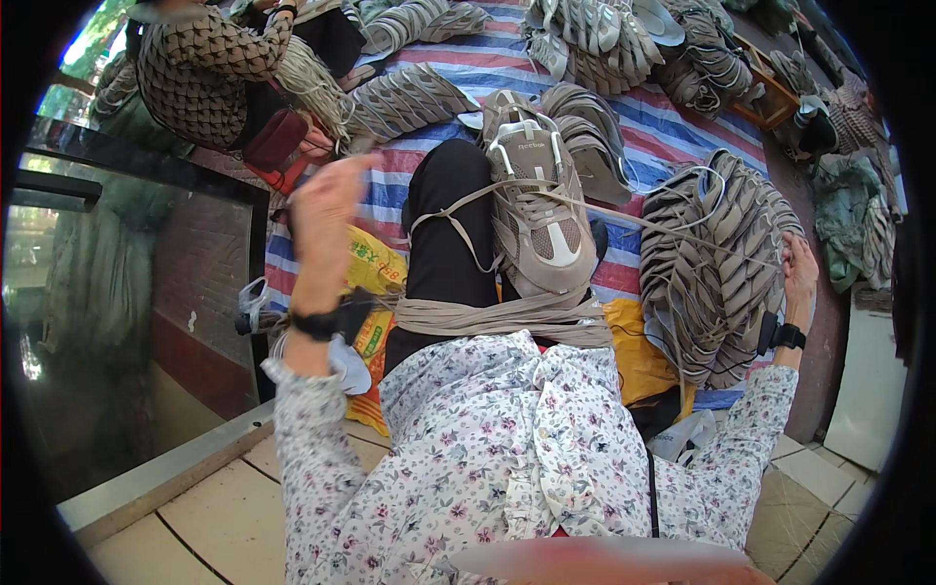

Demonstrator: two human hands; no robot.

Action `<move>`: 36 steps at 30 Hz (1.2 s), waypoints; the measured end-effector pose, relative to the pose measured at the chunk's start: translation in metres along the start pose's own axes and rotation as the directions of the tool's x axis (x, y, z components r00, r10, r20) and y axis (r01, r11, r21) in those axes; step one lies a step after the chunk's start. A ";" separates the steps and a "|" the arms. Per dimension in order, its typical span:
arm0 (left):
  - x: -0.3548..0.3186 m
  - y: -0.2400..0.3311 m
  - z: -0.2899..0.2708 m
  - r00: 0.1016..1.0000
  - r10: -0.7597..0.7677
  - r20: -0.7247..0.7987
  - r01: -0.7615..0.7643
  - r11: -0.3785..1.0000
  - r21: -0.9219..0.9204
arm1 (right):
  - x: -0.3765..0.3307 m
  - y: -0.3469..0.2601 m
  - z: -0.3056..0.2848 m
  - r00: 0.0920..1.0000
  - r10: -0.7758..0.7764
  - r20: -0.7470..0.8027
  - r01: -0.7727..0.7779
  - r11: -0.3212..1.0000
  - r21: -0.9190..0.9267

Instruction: Thread laces through the eyelets of shoe uppers during manufacturing.

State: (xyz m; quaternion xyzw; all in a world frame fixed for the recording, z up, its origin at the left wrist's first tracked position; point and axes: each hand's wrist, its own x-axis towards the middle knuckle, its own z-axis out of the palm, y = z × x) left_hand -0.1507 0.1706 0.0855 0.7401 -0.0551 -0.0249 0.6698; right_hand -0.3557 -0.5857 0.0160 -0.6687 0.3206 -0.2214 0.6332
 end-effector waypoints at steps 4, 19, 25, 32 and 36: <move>0.020 -0.026 0.107 0.987 -0.087 0.134 0.068 0.988 0.140 | -0.021 0.010 -0.041 1.000 0.002 -0.010 -0.003 0.998 -0.066; 0.013 -0.039 0.129 0.992 0.129 -0.006 -0.109 0.857 0.504 | -0.104 0.038 0.041 0.978 0.200 -0.059 -0.205 0.972 -0.115; 0.000 -0.034 0.131 0.979 0.120 0.164 -0.197 0.753 0.627 | -0.122 0.018 0.156 0.970 0.170 0.172 -0.173 0.985 0.000; -0.002 -0.025 0.133 0.996 -0.015 0.092 -0.045 0.786 0.616 | -0.146 0.000 0.250 0.908 0.161 0.386 -0.214 0.972 0.096; -0.001 -0.028 0.135 0.999 0.002 0.048 -0.027 0.849 0.528 | -0.158 -0.019 0.299 0.876 0.121 0.466 -0.219 0.962 0.161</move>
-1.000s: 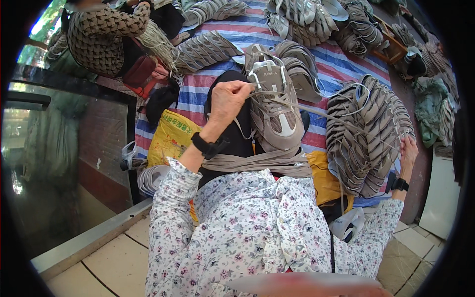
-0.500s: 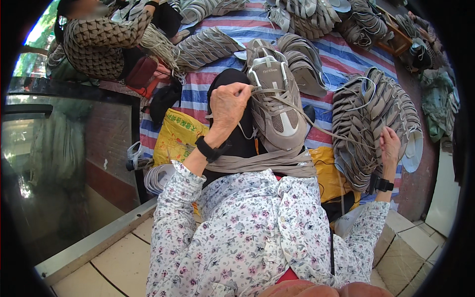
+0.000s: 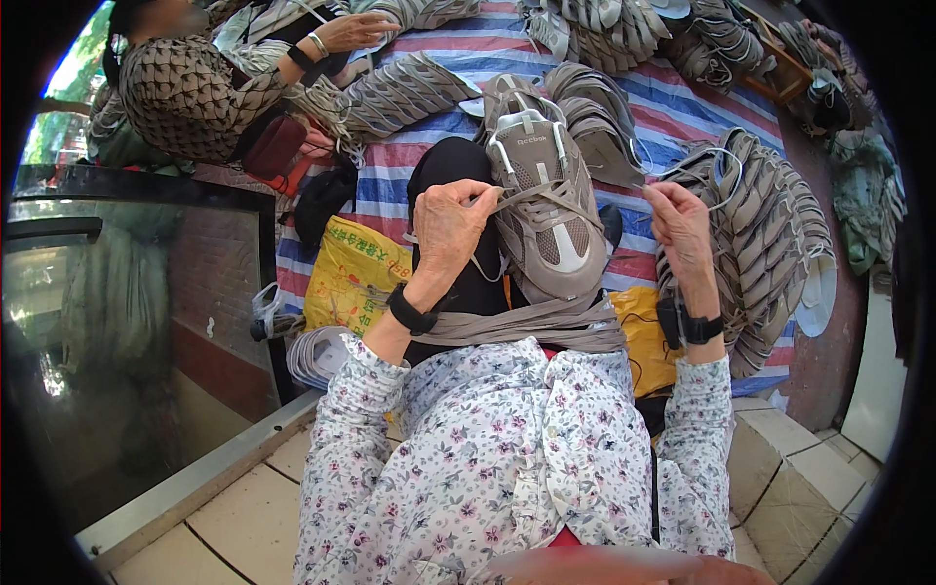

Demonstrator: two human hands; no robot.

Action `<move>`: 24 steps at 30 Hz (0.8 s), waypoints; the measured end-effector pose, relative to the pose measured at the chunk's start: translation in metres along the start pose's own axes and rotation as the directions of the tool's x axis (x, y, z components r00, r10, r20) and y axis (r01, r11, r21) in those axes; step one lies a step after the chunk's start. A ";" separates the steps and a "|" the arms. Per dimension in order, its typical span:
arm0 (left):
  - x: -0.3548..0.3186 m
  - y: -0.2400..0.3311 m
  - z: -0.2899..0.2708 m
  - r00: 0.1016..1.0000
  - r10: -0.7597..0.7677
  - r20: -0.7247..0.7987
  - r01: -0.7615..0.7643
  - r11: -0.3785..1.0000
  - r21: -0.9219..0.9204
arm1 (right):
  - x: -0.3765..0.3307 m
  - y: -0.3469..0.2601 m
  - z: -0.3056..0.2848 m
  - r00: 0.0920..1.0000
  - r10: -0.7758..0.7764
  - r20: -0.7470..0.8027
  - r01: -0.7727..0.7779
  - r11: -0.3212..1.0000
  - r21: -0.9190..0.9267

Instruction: Thread laces through the eyelets of shoe uppers during manufacturing.

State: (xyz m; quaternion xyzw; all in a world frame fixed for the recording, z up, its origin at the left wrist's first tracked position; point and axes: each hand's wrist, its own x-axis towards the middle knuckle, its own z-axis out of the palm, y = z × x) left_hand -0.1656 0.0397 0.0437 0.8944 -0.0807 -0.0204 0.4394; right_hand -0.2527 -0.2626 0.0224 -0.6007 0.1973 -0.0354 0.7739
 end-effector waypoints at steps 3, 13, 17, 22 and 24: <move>0.000 -0.001 0.002 0.999 0.018 -0.026 -0.018 1.000 -0.001 | 0.008 0.001 0.031 0.999 0.011 0.044 -0.011 1.000 -0.009; -0.001 0.008 0.001 1.000 0.009 0.025 -0.012 0.993 0.120 | 0.029 0.004 0.063 0.996 -0.005 0.091 0.024 0.979 -0.201; -0.001 0.013 0.001 0.999 -0.012 0.031 0.008 0.991 0.134 | 0.030 -0.004 0.069 0.996 0.031 0.088 -0.010 0.972 -0.235; 0.000 0.008 0.005 1.000 -0.013 0.020 0.011 0.995 0.103 | 0.039 0.000 0.068 0.996 -0.030 0.087 0.057 0.945 -0.323; 0.000 0.007 0.006 1.000 -0.007 0.007 0.006 0.994 0.108 | 0.042 0.005 0.067 0.992 -0.100 0.082 0.122 0.932 -0.340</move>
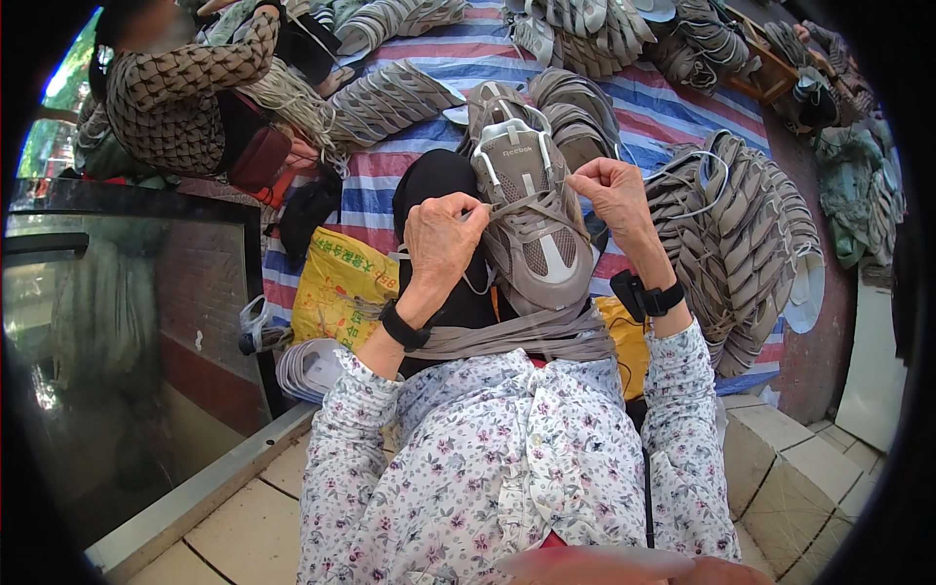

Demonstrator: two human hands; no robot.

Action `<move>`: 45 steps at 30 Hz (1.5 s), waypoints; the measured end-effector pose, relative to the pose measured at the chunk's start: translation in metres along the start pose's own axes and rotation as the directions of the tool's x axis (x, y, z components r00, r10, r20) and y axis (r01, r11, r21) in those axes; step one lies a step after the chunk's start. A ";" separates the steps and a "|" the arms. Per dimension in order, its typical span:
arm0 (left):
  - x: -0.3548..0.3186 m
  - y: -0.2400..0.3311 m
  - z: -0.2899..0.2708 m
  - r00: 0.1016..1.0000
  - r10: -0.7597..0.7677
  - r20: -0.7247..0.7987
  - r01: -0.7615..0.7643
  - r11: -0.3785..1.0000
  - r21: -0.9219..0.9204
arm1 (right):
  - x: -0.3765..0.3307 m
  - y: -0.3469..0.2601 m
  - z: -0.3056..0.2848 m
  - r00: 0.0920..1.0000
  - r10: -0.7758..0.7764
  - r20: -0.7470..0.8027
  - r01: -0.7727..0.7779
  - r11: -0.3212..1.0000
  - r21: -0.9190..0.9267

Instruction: Thread laces through the eyelets of shoe uppers during manufacturing.

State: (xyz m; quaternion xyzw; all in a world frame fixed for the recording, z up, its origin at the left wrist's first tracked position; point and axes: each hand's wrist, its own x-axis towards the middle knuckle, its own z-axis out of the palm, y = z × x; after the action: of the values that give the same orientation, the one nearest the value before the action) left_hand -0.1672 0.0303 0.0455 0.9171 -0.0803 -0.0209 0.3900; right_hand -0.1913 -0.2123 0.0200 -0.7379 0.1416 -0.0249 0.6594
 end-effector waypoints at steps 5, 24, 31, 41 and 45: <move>0.000 0.002 -0.002 1.000 0.004 0.013 -0.004 1.000 -0.018 | 0.005 -0.006 0.004 0.998 0.008 0.063 -0.003 0.996 -0.086; 0.013 -0.005 0.005 0.995 0.078 0.067 -0.071 0.992 -0.101 | 0.037 -0.033 0.048 0.802 -0.242 0.546 0.460 0.833 -0.306; 0.004 -0.002 0.016 0.951 0.307 -0.041 -0.302 0.947 0.108 | 0.044 -0.041 0.054 0.765 0.077 0.640 0.240 0.888 -0.393; 0.008 -0.017 0.006 0.982 0.054 0.182 -0.015 0.977 -0.213 | -0.004 -0.033 0.070 0.680 -0.423 0.598 0.733 0.412 -0.542; 0.014 -0.007 0.003 0.984 0.147 0.100 -0.120 0.963 -0.240 | -0.013 -0.060 0.046 0.689 -0.408 0.599 0.706 0.190 -0.682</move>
State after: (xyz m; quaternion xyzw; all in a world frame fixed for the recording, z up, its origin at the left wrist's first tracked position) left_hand -0.1530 0.0311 0.0390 0.8545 -0.1617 -0.0574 0.4902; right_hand -0.1825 -0.1598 0.0749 -0.9575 -0.2455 -0.0817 0.1273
